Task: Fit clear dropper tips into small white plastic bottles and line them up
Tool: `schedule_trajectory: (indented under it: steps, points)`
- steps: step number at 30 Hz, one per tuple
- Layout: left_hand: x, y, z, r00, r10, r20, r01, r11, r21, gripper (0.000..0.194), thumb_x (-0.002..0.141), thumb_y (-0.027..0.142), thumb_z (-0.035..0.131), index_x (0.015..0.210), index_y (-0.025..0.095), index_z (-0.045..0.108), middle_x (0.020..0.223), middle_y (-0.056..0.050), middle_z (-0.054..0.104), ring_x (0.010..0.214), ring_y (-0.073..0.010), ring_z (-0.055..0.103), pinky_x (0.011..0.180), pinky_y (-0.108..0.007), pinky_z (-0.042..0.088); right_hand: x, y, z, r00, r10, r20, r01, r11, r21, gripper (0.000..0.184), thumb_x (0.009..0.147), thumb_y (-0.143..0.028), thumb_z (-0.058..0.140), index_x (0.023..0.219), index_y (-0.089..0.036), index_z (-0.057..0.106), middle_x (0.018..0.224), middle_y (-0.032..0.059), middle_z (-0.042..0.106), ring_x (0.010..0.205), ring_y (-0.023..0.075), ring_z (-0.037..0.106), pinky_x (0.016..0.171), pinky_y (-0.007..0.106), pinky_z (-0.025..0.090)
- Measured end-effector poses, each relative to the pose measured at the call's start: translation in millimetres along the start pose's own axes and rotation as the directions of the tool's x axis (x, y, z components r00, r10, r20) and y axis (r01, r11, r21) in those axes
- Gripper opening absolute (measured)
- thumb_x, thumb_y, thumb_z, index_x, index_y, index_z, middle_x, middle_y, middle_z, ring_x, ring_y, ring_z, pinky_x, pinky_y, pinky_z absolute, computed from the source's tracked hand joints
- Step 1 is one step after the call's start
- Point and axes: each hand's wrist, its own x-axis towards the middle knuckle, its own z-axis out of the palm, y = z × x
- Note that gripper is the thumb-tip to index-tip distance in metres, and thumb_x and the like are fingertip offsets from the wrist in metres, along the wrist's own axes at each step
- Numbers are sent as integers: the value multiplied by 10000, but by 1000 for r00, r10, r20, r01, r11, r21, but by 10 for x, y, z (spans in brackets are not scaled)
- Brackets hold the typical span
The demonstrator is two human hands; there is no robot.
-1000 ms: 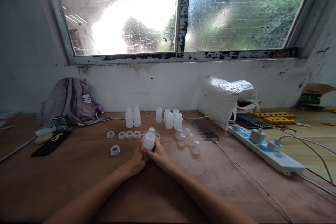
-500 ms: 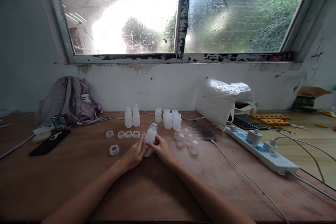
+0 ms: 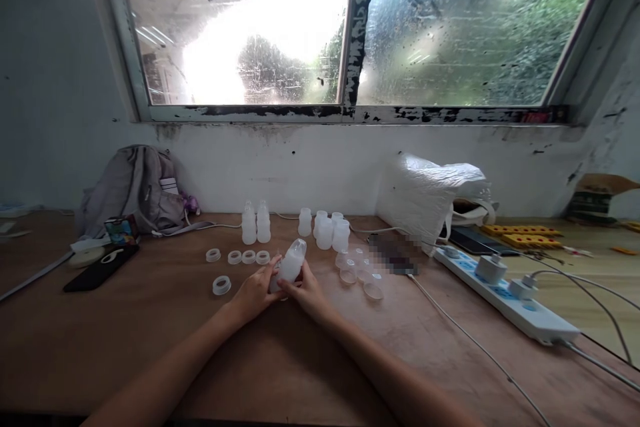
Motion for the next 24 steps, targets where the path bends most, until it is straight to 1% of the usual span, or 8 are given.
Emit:
schedule_trajectory:
  steps: [3,6,10,13,16,19,21,24]
  points:
    - [15,-1,-67,998,62,26,-65,992,110,619,758,463,452,1267,196,223,1116,-97,504,1055,-195,461,889,-332,367,31,-37,-29,996,-55,-71,52,998,-41,402,621,-342,632,940,-185,444,846,27,575,720,157,555,611,282,458]
    - [35,-24,-181,998,60,27,-64,976,209,536,791,444,402,1251,205,267,1134,-89,490,1060,-199,443,896,-341,348,223,-70,-122,974,-141,-174,123,986,-111,390,623,-337,632,917,-189,423,852,30,577,721,156,562,644,294,451]
    - [60,-126,-353,994,-103,24,91,948,304,339,804,363,409,1102,207,452,1046,-69,518,1001,-195,461,855,-316,361,747,-36,-227,961,-178,-214,135,970,-200,382,618,-357,621,895,-188,418,842,36,581,719,166,567,652,313,445]
    - [70,-237,-469,968,-247,36,219,911,349,245,798,317,419,976,185,524,978,-71,538,952,-193,480,813,-301,375,1190,99,-211,955,-174,-242,91,944,-317,379,592,-341,629,883,-183,446,839,37,576,779,185,557,683,325,434]
    - [71,-337,-569,942,-326,73,283,895,345,215,809,310,383,847,177,548,877,-64,574,857,-185,526,738,-282,399,1544,318,-122,966,-86,-245,-47,870,-490,357,606,-307,607,897,-168,454,803,49,576,756,199,557,669,329,425]
    - [61,-413,-642,910,-402,103,347,874,342,236,809,331,365,814,179,546,817,-65,592,784,-189,556,675,-283,412,1812,539,-22,974,-72,-216,-69,811,-581,351,612,-241,592,925,-164,453,849,78,580,787,223,558,657,330,416]
    - [48,-454,-672,880,-461,115,395,844,364,233,791,340,384,815,177,549,858,-81,588,814,-206,552,668,-291,416,1965,647,24,976,-74,-207,-68,793,-605,357,588,-201,608,913,-163,465,859,92,586,821,247,553,671,339,406]
    - [24,-508,-711,828,-545,134,453,790,413,232,752,350,434,832,166,552,957,-110,556,922,-237,514,722,-320,410,2150,738,64,977,-52,-206,-94,765,-638,355,590,-192,614,912,-146,474,892,125,586,865,274,543,695,350,393]
